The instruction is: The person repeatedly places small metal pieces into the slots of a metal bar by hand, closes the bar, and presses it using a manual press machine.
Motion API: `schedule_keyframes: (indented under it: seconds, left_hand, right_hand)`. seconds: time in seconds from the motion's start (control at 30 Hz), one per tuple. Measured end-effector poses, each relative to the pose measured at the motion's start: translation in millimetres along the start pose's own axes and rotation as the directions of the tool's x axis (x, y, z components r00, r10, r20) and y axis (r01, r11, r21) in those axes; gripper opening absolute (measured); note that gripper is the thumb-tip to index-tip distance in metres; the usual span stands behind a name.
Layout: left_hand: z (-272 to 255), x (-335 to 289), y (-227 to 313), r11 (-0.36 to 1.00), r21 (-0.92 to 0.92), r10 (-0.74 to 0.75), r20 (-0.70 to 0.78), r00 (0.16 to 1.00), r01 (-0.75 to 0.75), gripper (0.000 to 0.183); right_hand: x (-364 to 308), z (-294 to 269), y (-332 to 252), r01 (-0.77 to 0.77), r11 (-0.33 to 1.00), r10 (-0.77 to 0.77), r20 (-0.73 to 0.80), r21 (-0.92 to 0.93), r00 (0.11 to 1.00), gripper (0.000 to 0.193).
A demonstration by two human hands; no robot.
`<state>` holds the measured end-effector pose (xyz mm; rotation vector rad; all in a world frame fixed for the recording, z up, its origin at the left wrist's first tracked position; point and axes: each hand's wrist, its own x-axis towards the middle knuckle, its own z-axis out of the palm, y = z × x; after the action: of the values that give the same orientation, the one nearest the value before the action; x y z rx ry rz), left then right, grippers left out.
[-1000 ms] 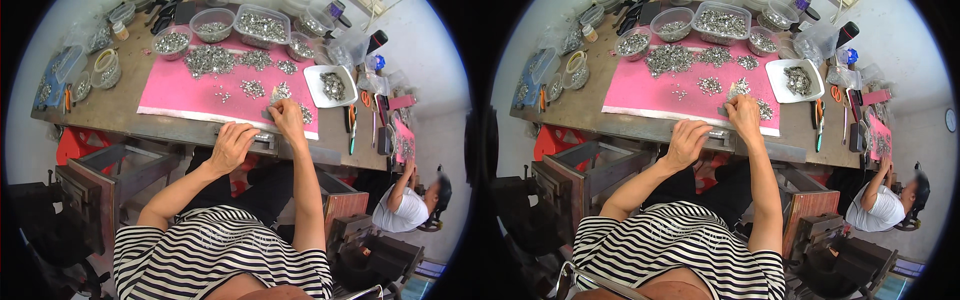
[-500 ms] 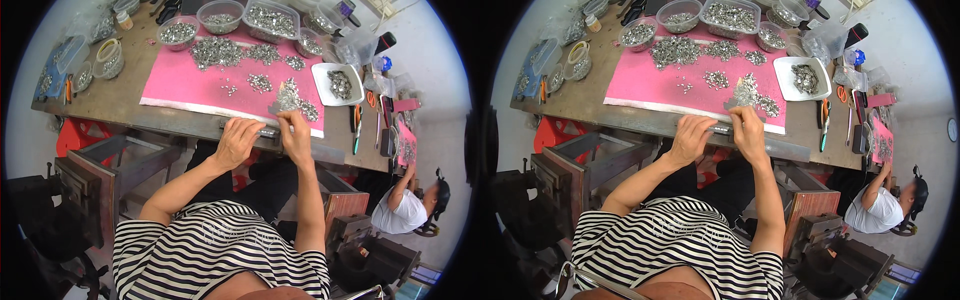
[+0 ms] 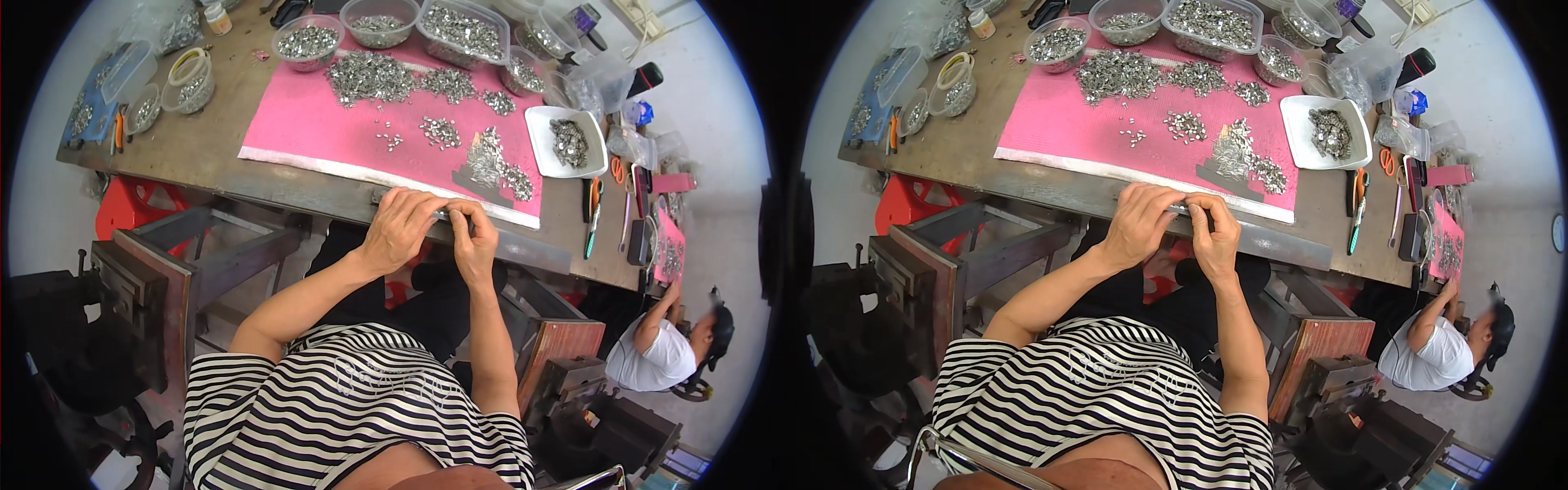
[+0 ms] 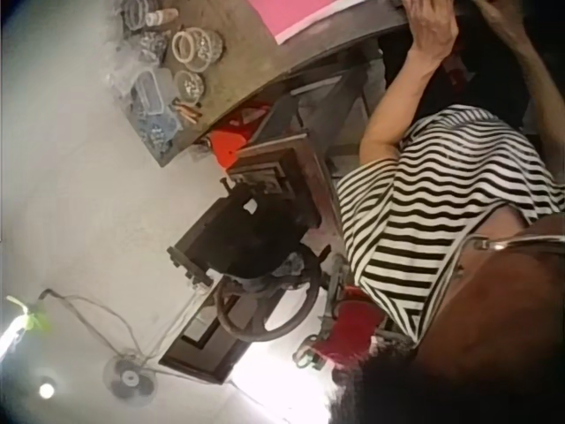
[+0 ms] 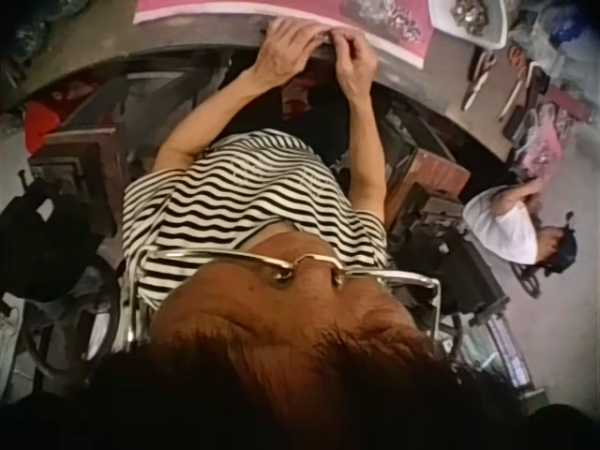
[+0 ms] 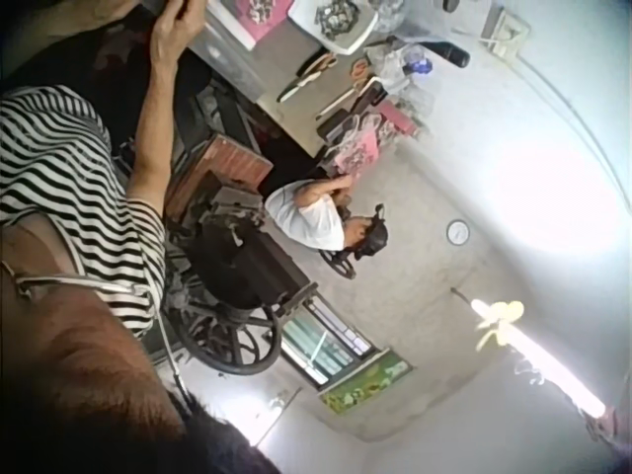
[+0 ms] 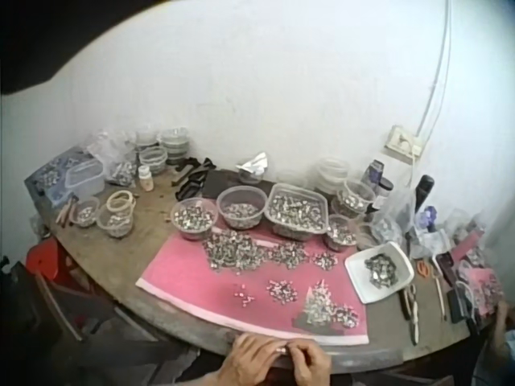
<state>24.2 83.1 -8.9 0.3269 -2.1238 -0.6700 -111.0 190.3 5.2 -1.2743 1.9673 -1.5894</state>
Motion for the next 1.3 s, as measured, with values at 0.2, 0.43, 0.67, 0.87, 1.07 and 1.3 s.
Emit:
schedule_keyframes:
  seconds: [0.2,0.43,0.67,0.87,1.07,1.3]
  left_hand:
    - [0,2,0,1.000,-0.006,0.001,0.000,1.000,-0.001,0.041]
    - [-1,2,5,1.000,0.002,-0.012,-0.013,1.000,0.012,0.040]
    - [-28,14,-4,0.995,-0.080,-0.061,0.066,0.996,0.066,0.036]
    - [-70,54,-89,0.980,0.167,-0.102,-0.061,0.993,0.111,0.016]
    - [-57,85,-137,0.942,0.299,-0.149,-0.037,0.988,0.153,0.007]
    - [-37,86,-141,0.880,0.445,-0.148,-0.071,0.986,0.164,0.012]
  right_hand:
    - [3,3,-4,0.191,0.955,-0.205,-0.040,-0.226,0.978,0.005]
    - [3,0,-10,0.334,0.863,-0.359,0.007,-0.380,0.933,0.016]
    - [11,-15,-25,0.437,0.766,-0.383,0.211,-0.471,0.899,0.016]
    - [60,-6,-24,0.357,0.851,-0.304,0.195,-0.384,0.933,0.011]
    - [157,51,-1,0.394,0.847,-0.302,0.286,-0.357,0.909,0.016]
    - [197,103,16,0.384,0.780,-0.280,0.274,-0.494,0.920,0.025]
